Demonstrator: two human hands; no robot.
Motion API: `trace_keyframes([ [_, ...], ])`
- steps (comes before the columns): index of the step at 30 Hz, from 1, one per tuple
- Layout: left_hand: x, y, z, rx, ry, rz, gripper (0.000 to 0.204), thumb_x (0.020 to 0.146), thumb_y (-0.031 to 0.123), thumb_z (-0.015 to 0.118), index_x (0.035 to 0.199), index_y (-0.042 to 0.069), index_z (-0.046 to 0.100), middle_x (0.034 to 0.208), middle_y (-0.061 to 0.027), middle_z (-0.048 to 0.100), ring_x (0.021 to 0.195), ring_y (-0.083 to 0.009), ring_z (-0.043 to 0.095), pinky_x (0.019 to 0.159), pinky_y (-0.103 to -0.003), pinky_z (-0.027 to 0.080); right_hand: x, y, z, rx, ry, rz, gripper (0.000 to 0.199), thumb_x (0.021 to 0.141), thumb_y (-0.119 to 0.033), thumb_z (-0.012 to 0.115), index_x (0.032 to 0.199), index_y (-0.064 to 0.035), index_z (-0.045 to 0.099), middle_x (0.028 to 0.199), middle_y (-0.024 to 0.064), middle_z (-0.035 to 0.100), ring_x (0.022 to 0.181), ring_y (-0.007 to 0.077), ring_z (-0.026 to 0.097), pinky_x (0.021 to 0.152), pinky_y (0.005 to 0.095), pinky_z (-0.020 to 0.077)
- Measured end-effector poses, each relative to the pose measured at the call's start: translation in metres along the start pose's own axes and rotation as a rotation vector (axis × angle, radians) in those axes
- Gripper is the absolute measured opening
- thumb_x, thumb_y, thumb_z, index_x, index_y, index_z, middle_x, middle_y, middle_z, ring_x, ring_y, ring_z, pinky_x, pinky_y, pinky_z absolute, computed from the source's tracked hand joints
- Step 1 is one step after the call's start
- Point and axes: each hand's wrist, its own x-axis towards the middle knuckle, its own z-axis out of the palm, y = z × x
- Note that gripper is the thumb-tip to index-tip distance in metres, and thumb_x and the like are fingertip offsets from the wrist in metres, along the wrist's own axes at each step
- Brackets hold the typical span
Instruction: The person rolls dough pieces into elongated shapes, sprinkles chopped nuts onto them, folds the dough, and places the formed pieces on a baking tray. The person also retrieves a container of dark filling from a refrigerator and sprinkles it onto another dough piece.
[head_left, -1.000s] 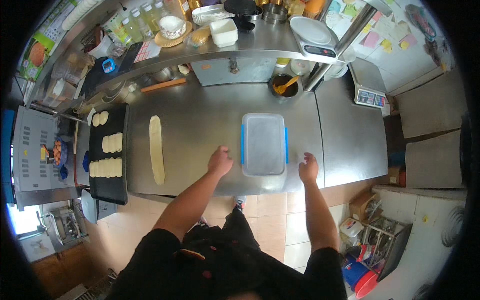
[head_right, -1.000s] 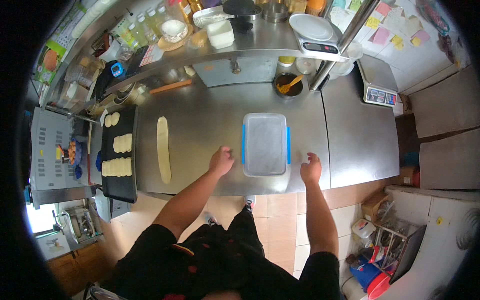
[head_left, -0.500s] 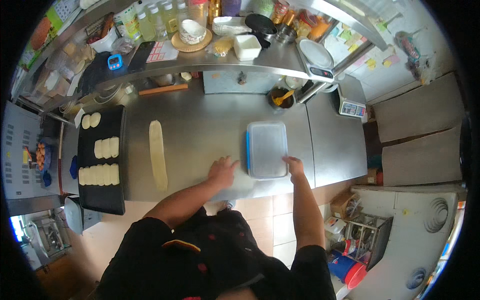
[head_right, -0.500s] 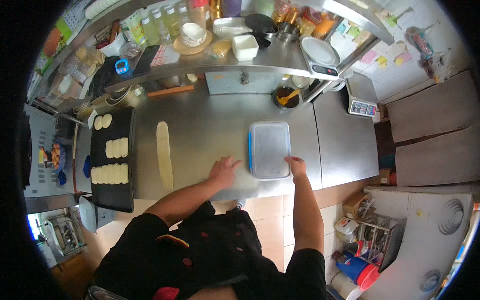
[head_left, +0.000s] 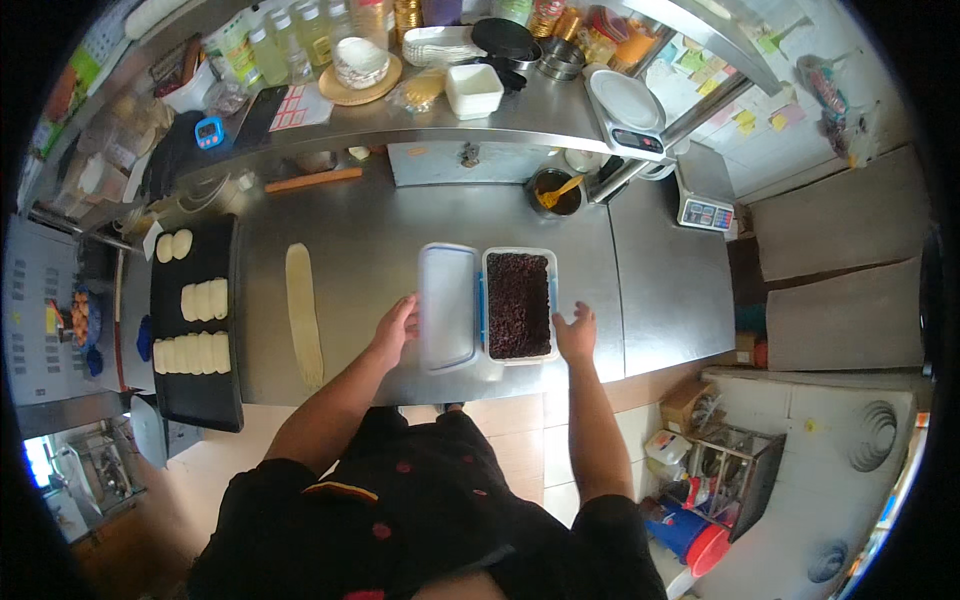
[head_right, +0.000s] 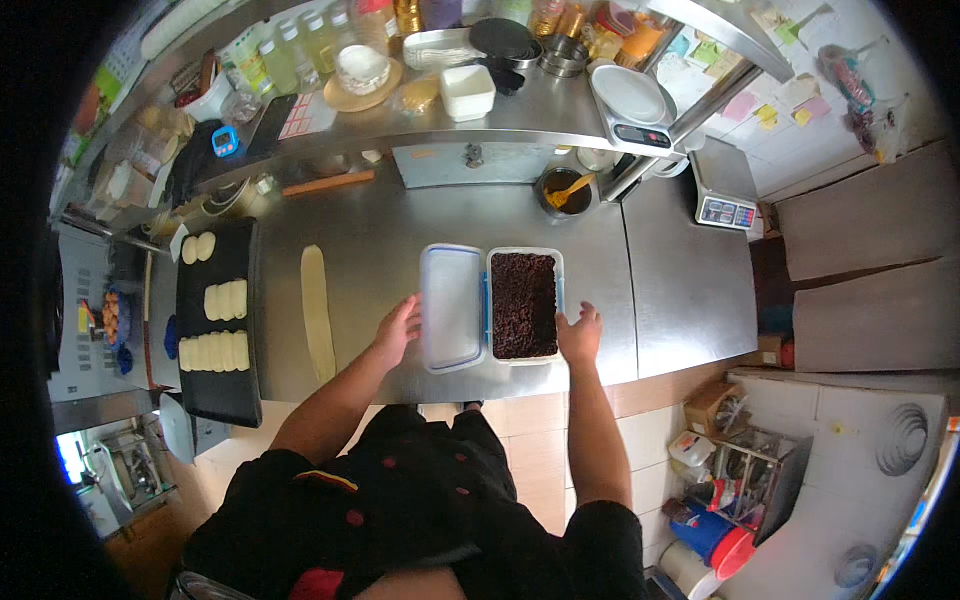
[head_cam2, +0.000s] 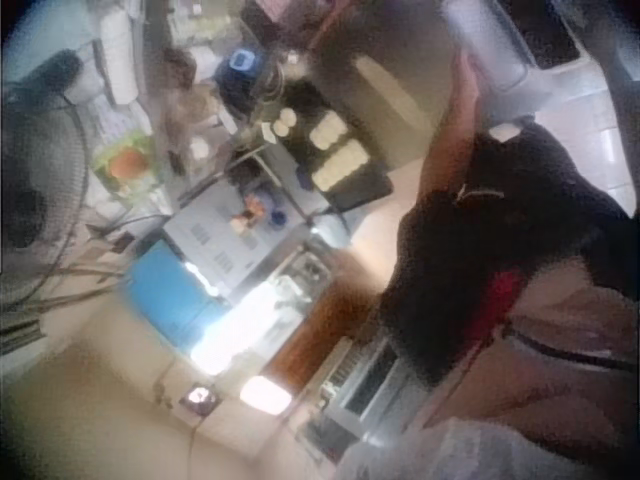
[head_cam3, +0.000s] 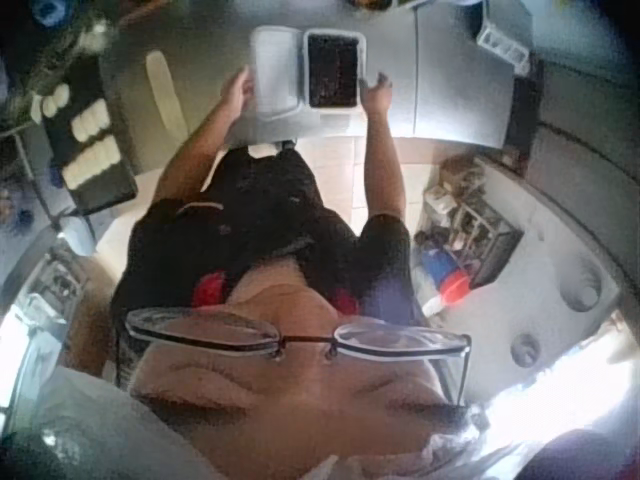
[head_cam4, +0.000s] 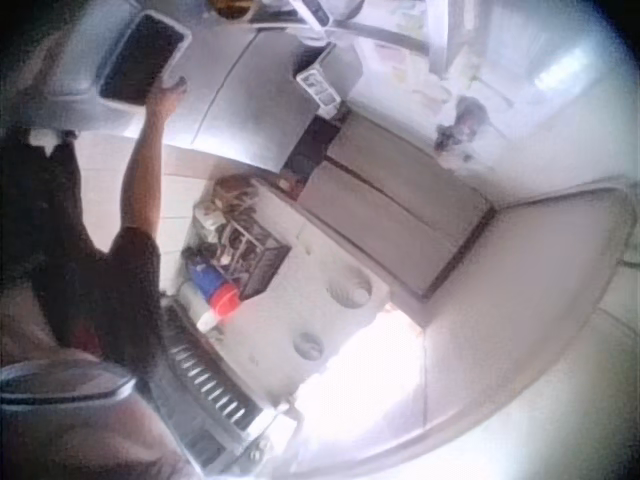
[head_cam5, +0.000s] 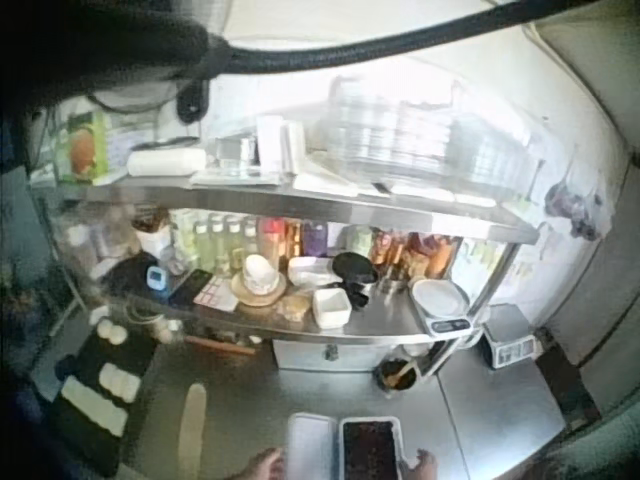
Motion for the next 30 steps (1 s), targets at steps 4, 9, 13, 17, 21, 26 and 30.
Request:
trace_keyframes([
  [4, 0.016, -0.024, -0.036, 0.545, 0.217, 0.180, 0.060, 0.096, 0.039, 0.062, 0.142, 0.002, 0.052, 0.126, -0.0140, 0.067, 0.110, -0.0246, 0.065, 0.098, -0.038, 0.050, 0.030, 0.052, 0.029, 0.183, -0.498, 0.107, 0.047, 0.076, -0.030, 0.079, 0.110, 0.0020, 0.070, 0.099, 0.0191, 0.074, 0.095, 0.0355, 0.071, 0.087, 0.0427, 0.0560],
  [9, 0.057, -0.084, -0.090, 0.696, 0.456, 0.274, 0.063, 0.090, 0.029, 0.069, 0.142, 0.001, 0.050, 0.129, -0.0154, 0.065, 0.110, -0.0268, 0.066, 0.097, -0.040, 0.051, 0.051, 0.046, 0.041, 0.350, -0.657, 0.147, 0.035, 0.072, -0.021, 0.076, 0.098, 0.0008, 0.066, 0.091, 0.0194, 0.070, 0.085, 0.0322, 0.070, 0.081, 0.0411, 0.0569],
  [13, 0.061, -0.076, -0.033, 0.545, 0.402, 0.211, 0.066, 0.090, 0.022, 0.071, 0.147, 0.002, 0.044, 0.134, -0.0148, 0.064, 0.116, -0.0242, 0.064, 0.099, -0.038, 0.050, 0.052, 0.055, 0.007, 0.440, -0.661, 0.143, 0.027, 0.072, -0.010, 0.074, 0.094, 0.0011, 0.062, 0.084, 0.0140, 0.066, 0.074, 0.0233, 0.065, 0.067, 0.0370, 0.0555],
  [17, 0.062, -0.078, 0.000, 0.285, 0.316, 0.189, 0.065, 0.093, 0.023, 0.068, 0.149, 0.002, 0.042, 0.137, -0.0137, 0.062, 0.121, -0.0218, 0.061, 0.105, -0.036, 0.046, 0.046, 0.051, -0.012, 0.508, -0.654, 0.106, 0.025, 0.074, -0.009, 0.073, 0.093, 0.0002, 0.059, 0.083, 0.0126, 0.066, 0.068, 0.0196, 0.063, 0.056, 0.0317, 0.0516],
  [21, 0.056, -0.066, 0.057, 0.233, 0.280, 0.069, 0.064, 0.096, 0.030, 0.067, 0.148, 0.002, 0.043, 0.134, -0.0116, 0.062, 0.121, -0.0209, 0.059, 0.107, -0.035, 0.042, 0.035, 0.027, -0.014, 0.565, -0.688, 0.190, 0.027, 0.075, -0.009, 0.074, 0.096, 0.0001, 0.059, 0.086, 0.0122, 0.068, 0.075, 0.0178, 0.066, 0.068, 0.0336, 0.0550],
  [26, 0.026, -0.047, 0.093, 0.275, 0.105, -0.074, 0.070, 0.095, 0.037, 0.071, 0.151, 0.006, 0.041, 0.134, -0.0079, 0.060, 0.119, -0.0202, 0.056, 0.096, -0.036, 0.045, 0.024, 0.037, 0.015, 0.566, -0.684, 0.220, 0.040, 0.080, -0.013, 0.076, 0.116, -0.0009, 0.063, 0.110, 0.0202, 0.069, 0.097, 0.0318, 0.070, 0.086, 0.0424, 0.0555],
  [30, -0.005, -0.088, 0.081, 0.245, 0.031, -0.162, 0.075, 0.093, 0.037, 0.074, 0.155, 0.017, 0.038, 0.137, -0.0061, 0.058, 0.120, -0.0221, 0.055, 0.087, -0.040, 0.050, 0.010, 0.003, 0.007, 0.287, -0.189, -0.387, 0.038, 0.088, -0.010, 0.070, 0.124, -0.0015, 0.062, 0.129, 0.0219, 0.063, 0.120, 0.0394, 0.061, 0.103, 0.0470, 0.0492],
])
